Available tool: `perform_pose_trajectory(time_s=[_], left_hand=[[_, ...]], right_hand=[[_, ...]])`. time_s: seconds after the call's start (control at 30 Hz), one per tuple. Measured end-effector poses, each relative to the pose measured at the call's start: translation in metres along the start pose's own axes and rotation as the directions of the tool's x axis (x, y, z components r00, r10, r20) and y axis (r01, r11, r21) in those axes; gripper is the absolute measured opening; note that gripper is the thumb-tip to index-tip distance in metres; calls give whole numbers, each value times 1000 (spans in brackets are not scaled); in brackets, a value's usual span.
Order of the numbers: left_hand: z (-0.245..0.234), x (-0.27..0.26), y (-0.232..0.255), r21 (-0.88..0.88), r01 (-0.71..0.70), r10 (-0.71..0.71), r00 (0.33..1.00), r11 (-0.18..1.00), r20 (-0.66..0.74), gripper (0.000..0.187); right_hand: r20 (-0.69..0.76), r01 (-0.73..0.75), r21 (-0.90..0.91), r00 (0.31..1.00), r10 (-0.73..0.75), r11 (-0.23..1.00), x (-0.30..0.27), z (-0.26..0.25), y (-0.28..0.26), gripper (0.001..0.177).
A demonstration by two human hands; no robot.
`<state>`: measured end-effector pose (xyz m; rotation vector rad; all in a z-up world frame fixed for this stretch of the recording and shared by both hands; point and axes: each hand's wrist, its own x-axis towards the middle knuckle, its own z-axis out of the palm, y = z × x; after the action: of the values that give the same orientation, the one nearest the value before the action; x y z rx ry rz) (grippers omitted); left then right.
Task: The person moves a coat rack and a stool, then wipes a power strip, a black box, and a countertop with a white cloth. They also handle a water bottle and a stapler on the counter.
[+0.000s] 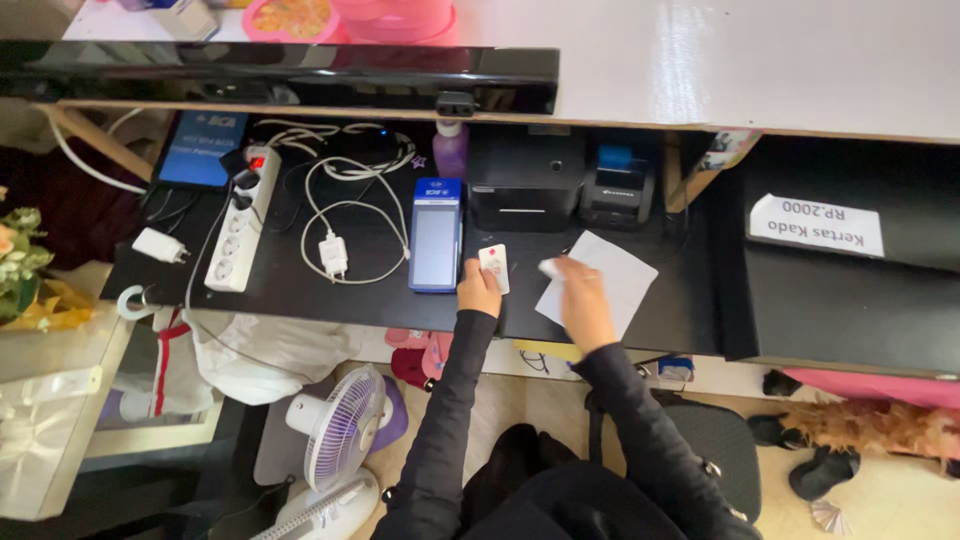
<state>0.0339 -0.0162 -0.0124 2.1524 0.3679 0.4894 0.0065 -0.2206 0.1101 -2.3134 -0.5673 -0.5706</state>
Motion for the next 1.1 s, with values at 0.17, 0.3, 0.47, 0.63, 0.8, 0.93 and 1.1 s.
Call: perform_pose_trajectory(time_s=[0.17, 0.3, 0.47, 0.63, 0.8, 0.93, 1.1], left_hand=[[16, 5, 0, 204, -240, 245, 969, 949, -1, 17], [1, -13, 40, 226, -359, 401, 898, 906, -180, 48], [17, -51, 126, 185, -460, 491, 850, 869, -191, 41], [65, -102, 181, -58, -616, 618, 786, 786, 28, 44], [110, -137, 175, 127, -516, 498, 854, 847, 147, 51], [143, -136, 158, 276, -449, 411, 893, 850, 185, 56], [177, -131, 175, 307, -432, 426, 900, 848, 89, 51]], right_hand=[[-315, -424, -3, 860, 402, 906, -39, -54, 52, 39], [-338, -395, -158, 883, 326, 905, -70, -72, 109, 40], [-188, -344, -194, 932, 309, 919, -90, -55, 123, 39], [-94, -295, 32, 950, 297, 955, -83, -97, 96, 51], [-385, -220, -44, 904, 187, 975, -87, -185, 53, 44], [-418, -226, -102, 894, 165, 969, -83, -242, 66, 41], [-65, -108, -342, 994, 91, 934, -78, -262, 114, 50]])
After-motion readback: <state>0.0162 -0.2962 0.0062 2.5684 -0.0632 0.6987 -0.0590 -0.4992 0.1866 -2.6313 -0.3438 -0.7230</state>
